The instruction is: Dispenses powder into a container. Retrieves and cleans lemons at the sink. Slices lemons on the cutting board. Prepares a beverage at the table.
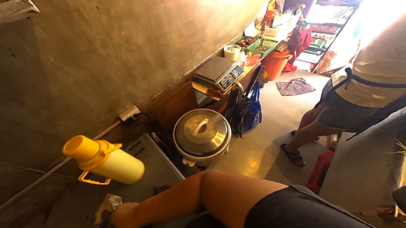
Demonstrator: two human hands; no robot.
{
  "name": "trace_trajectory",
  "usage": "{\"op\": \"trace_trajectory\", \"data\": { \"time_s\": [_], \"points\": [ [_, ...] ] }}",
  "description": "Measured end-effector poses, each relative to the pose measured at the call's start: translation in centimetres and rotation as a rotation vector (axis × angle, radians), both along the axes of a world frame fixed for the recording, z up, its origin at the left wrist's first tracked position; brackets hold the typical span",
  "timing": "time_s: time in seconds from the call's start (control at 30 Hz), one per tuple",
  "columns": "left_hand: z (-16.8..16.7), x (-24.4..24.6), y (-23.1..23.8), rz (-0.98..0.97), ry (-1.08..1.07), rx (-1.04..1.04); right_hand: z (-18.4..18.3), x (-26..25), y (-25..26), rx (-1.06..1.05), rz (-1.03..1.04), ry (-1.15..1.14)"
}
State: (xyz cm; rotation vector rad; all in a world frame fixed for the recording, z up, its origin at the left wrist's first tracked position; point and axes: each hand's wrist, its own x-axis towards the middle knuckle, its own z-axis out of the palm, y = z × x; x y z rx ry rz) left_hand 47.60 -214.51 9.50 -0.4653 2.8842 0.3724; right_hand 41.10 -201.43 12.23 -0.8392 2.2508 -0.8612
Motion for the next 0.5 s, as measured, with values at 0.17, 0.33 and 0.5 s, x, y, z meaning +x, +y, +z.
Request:
{"op": "trace_trajectory", "data": {
  "time_s": [0.17, 0.33, 0.5],
  "points": [
    [-0.2, 0.3, 0.1, 0.008, 0.042, -0.009, -0.4, 0.2, -0.3, 0.005, -0.019, -0.010],
    [0.5, 0.4, 0.4, 0.062, 0.041, 0.021, -0.8, -0.1, -0.8, -0.014, -0.004, 0.001],
    [1.3, 0.2, 0.3, 0.048, 0.031, 0.039, -1.6, -0.7, -1.2, -0.032, -0.012, 0.031]
  ]
}}
